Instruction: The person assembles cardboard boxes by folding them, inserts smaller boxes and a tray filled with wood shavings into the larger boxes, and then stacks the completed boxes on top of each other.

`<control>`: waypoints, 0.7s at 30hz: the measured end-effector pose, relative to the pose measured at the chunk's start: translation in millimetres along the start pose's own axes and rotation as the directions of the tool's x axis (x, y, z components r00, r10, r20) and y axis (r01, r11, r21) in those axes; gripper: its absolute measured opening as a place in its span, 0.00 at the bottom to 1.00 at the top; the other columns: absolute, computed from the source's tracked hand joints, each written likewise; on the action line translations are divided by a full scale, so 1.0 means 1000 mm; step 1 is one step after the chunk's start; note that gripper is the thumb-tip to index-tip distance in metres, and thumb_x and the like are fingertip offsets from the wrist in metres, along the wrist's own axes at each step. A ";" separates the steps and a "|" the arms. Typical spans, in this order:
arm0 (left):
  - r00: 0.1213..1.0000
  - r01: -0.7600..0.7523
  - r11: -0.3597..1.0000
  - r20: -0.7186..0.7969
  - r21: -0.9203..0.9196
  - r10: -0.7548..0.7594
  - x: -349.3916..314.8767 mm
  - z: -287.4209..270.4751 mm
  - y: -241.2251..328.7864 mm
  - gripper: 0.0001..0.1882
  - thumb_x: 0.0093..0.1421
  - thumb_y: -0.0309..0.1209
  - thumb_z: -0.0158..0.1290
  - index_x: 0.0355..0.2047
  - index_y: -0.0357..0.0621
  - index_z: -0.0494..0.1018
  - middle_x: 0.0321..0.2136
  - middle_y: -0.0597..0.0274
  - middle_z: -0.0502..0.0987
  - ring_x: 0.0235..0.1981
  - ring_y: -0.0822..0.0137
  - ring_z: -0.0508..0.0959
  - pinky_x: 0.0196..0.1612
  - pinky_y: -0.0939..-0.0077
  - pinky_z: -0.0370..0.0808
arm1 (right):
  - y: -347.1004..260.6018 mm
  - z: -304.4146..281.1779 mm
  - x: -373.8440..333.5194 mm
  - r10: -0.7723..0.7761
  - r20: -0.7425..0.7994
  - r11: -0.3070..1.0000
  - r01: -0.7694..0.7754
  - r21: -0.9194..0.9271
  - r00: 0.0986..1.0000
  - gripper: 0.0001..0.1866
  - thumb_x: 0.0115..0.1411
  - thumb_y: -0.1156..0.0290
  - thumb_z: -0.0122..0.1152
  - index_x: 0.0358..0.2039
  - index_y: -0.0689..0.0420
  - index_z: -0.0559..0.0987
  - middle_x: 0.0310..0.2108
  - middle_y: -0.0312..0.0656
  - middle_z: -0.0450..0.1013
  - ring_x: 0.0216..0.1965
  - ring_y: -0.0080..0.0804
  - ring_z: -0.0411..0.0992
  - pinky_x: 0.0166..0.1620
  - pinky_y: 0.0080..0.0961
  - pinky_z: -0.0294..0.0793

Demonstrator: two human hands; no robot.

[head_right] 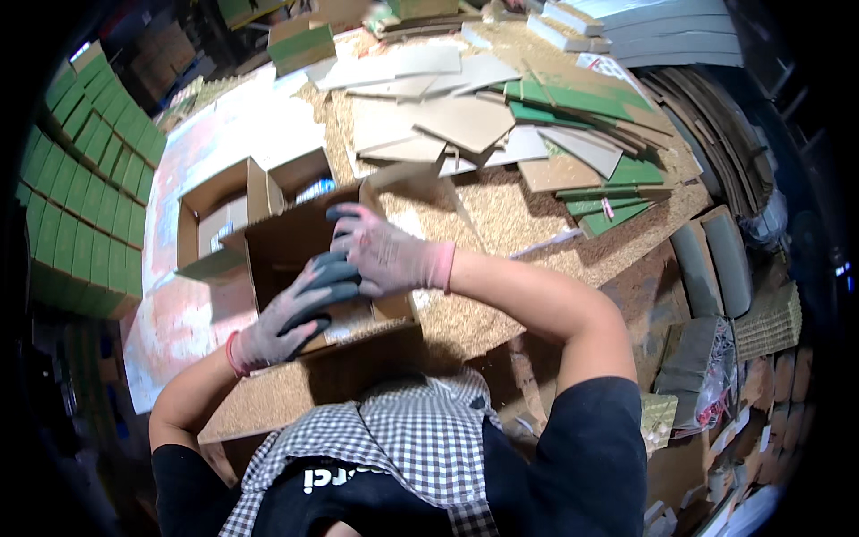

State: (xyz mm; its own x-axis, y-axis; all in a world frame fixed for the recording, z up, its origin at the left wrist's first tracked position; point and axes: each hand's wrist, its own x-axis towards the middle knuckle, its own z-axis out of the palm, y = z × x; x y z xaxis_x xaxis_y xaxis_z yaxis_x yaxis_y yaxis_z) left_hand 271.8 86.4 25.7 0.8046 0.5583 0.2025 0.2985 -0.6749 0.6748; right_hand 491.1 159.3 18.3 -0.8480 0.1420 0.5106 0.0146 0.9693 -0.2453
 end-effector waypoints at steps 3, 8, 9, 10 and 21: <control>0.989 0.151 0.915 0.064 -0.373 -0.137 0.003 -0.011 0.006 0.27 0.59 0.38 0.43 0.57 0.38 0.59 0.59 0.49 0.57 0.63 0.55 0.53 0.64 0.64 0.45 | -0.013 -0.009 -0.006 0.105 0.173 0.992 -0.091 -0.092 0.979 0.18 0.46 0.64 0.53 0.39 0.55 0.74 0.38 0.41 0.68 0.46 0.39 0.63 0.63 0.50 0.48; 0.937 0.089 0.950 -0.298 -0.300 -0.182 0.008 -0.005 -0.001 0.22 0.59 0.32 0.42 0.53 0.36 0.64 0.55 0.50 0.63 0.62 0.56 0.54 0.64 0.66 0.45 | 0.009 0.048 0.011 0.186 0.003 0.957 -0.181 0.228 0.983 0.16 0.48 0.66 0.56 0.40 0.53 0.74 0.41 0.42 0.68 0.49 0.41 0.62 0.62 0.46 0.49; 0.946 0.026 0.966 -0.306 -0.256 -0.106 0.011 -0.021 0.007 0.22 0.59 0.32 0.43 0.53 0.36 0.64 0.54 0.50 0.64 0.61 0.56 0.55 0.64 0.66 0.45 | 0.003 0.070 0.001 0.162 0.179 0.987 -0.161 -0.024 0.970 0.14 0.51 0.64 0.54 0.39 0.51 0.74 0.44 0.42 0.68 0.51 0.41 0.62 0.62 0.45 0.49; 0.953 -0.043 0.975 -0.302 -0.218 -0.026 0.014 -0.037 0.013 0.23 0.58 0.32 0.43 0.53 0.36 0.64 0.54 0.50 0.64 0.61 0.55 0.56 0.64 0.66 0.45 | -0.003 0.090 -0.010 0.142 0.350 0.966 -0.052 -0.254 0.926 0.13 0.54 0.62 0.52 0.39 0.50 0.74 0.47 0.41 0.68 0.53 0.41 0.61 0.61 0.44 0.49; 0.934 -0.269 0.948 0.288 0.168 0.213 0.046 0.090 -0.045 0.23 0.62 0.39 0.37 0.58 0.51 0.58 0.58 0.50 0.57 0.62 0.49 0.53 0.64 0.53 0.42 | 0.072 -0.029 0.045 0.427 -0.449 0.547 -0.619 -0.563 0.785 0.22 0.58 0.55 0.45 0.49 0.52 0.66 0.50 0.47 0.63 0.52 0.46 0.60 0.54 0.49 0.55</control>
State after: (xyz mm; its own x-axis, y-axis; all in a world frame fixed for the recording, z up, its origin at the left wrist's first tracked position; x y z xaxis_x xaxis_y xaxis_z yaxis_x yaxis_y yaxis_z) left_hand 341.7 99.3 -58.9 0.9625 0.2385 0.1290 0.1535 -0.8713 0.4661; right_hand 469.6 241.5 47.3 -0.4222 0.6150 0.6660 0.8313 0.5556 0.0140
